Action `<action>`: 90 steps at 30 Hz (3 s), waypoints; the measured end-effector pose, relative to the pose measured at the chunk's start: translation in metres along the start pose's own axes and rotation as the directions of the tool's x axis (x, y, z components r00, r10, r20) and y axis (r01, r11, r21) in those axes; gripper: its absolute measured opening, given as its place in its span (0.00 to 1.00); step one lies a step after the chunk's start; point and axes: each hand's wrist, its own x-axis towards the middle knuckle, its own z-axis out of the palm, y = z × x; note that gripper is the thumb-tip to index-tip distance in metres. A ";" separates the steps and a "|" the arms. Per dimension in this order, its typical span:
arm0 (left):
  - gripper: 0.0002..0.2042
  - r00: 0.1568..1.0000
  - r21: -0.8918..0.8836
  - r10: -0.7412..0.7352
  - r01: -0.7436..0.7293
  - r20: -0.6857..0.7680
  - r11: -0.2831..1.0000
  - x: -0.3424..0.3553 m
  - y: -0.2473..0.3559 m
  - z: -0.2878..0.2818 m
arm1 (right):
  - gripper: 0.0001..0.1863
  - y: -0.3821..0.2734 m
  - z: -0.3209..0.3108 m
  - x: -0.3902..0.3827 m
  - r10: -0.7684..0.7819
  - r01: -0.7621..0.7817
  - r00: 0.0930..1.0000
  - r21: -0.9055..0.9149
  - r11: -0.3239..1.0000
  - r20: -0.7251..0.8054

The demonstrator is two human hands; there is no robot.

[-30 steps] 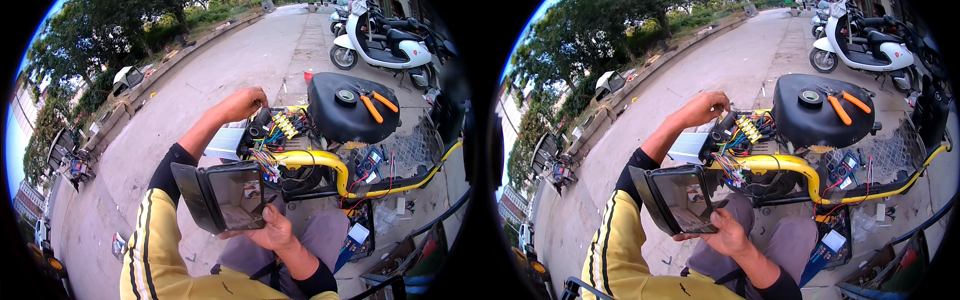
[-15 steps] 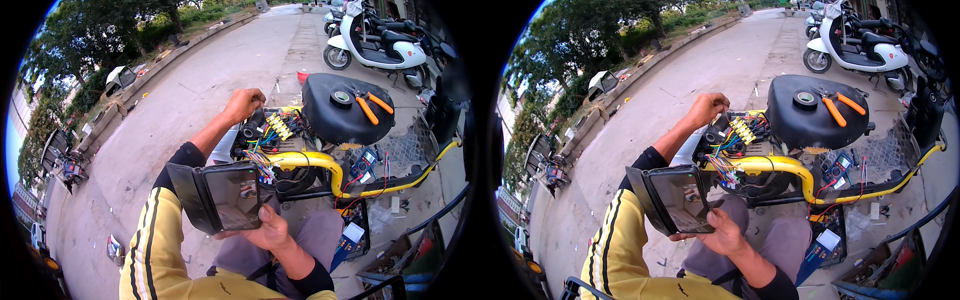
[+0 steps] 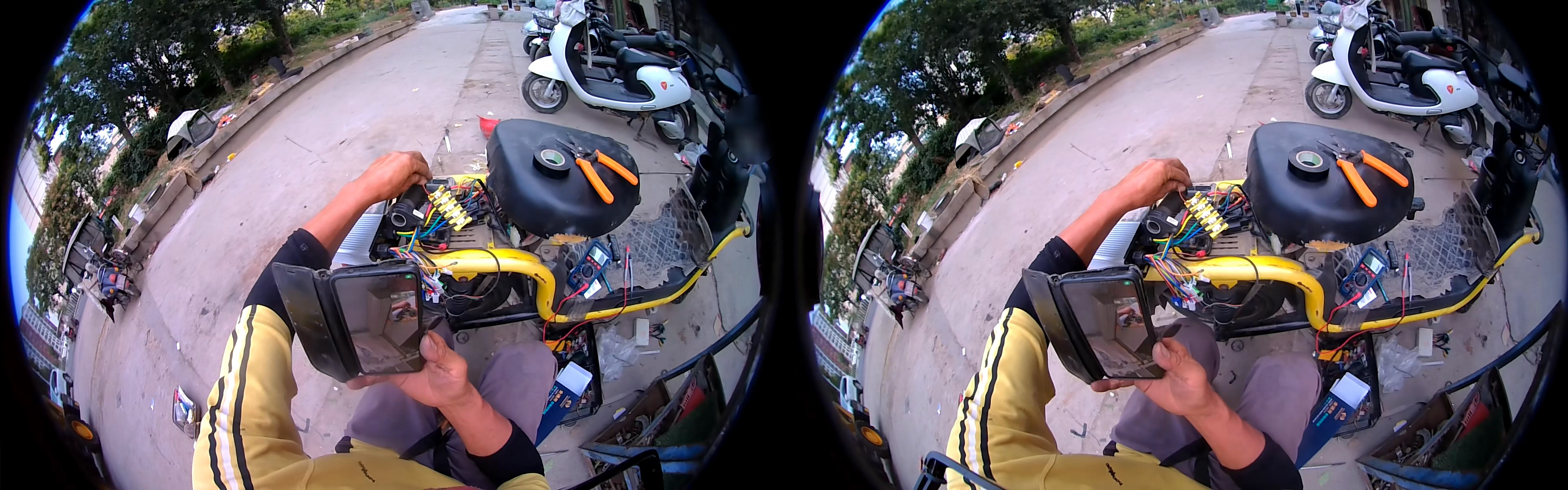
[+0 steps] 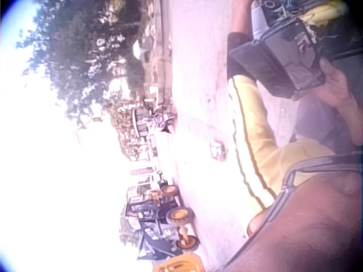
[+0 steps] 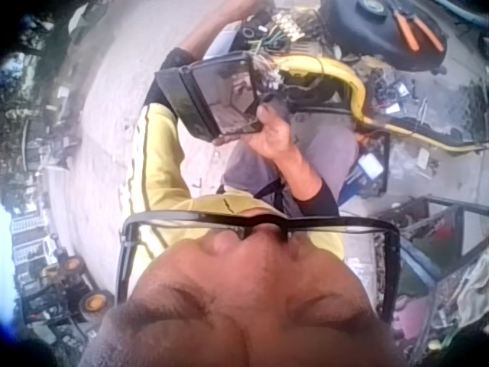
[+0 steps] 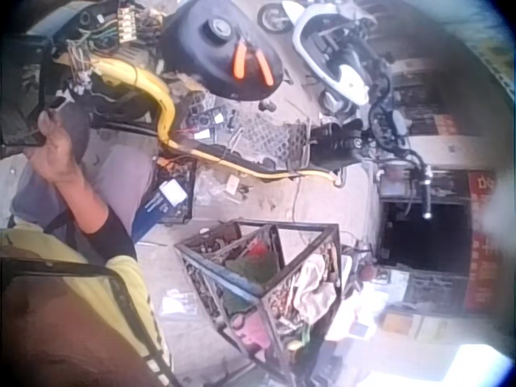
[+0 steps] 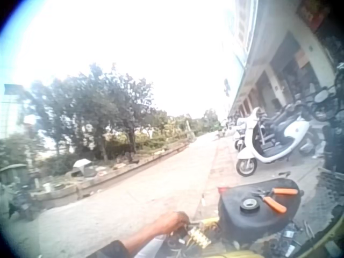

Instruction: The person sits on the ground and works on the exposed wiring of a yellow electric scooter. They use a smartphone to view a reference image and a multimeter to test electrical connections in the wiring harness.

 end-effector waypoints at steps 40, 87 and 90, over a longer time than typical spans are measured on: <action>0.09 0.954 -0.071 -0.181 0.203 0.237 0.977 0.041 0.005 -0.003 | 0.38 -0.007 0.000 0.001 -0.069 0.069 0.998 0.033 0.997 -0.005; 0.04 0.593 -0.572 -0.637 0.331 -0.492 0.750 -0.196 0.069 0.007 | 0.38 0.002 0.003 -0.011 -0.027 0.025 0.999 -0.050 0.998 -0.031; 0.07 0.455 -0.703 -0.786 0.385 -0.419 0.597 -0.285 0.115 0.089 | 0.36 0.008 0.004 -0.012 -0.016 0.015 1.000 -0.056 0.998 -0.012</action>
